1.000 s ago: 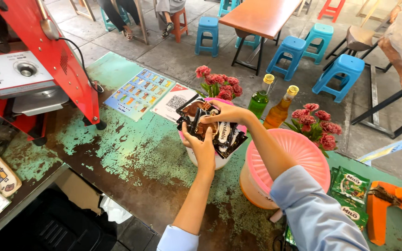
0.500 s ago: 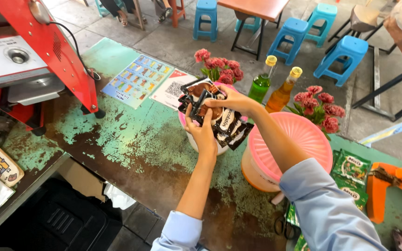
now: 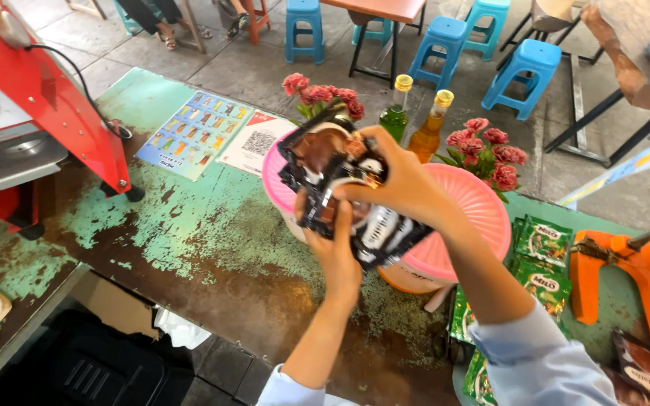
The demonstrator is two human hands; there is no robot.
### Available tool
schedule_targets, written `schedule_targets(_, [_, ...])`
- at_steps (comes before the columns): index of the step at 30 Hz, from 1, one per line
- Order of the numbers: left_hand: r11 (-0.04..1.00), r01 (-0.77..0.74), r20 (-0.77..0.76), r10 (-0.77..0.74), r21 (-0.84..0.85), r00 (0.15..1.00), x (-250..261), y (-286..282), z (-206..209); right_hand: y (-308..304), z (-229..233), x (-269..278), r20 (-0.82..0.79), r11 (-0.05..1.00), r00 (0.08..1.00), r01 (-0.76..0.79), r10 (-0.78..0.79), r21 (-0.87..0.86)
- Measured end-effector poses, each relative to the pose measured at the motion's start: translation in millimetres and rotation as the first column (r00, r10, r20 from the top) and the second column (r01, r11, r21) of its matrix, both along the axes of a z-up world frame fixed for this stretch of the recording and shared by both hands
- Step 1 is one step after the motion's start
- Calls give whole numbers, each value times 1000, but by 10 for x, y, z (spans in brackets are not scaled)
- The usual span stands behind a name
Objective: The person organizes packets of chocolate and malt drink powder, placing some into a white bin and arranging others on the table.
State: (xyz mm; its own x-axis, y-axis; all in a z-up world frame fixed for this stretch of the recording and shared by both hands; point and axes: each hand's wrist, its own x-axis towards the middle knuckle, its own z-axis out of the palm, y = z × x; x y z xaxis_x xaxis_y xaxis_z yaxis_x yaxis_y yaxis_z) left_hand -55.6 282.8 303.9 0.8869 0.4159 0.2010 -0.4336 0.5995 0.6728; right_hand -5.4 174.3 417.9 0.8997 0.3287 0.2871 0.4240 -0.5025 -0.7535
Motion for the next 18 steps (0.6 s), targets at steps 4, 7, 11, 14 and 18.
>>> schedule_targets(4, [994, 92, 12, -93, 55, 996, -577, -479, 21, -618, -73, -656, 331, 992, 943, 64, -25, -109])
schedule_targets(7, [922, 387, 19, -387, 22, 922, -923, -809, -11, -1052, -280, -1231, -74, 952, 980, 198, -186, 232])
schedule_targets(11, [826, 548, 45, -557, 130, 829, -1373, -1271, -257, -1748, -885, -2004, -7, 804, 807, 589, -591, 78])
schedule_targets(14, [768, 580, 59, -615, 273, 786, -1615, -1780, -698, -2422, -1617, -2512, 59, 734, 739, 650, -671, 197])
schedule_targets(18, [713, 417, 127, -574, 564, 809, -1867, -2628, -1496, -3384, -2533, -3023, -60, 597, 654, 720, -754, 355])
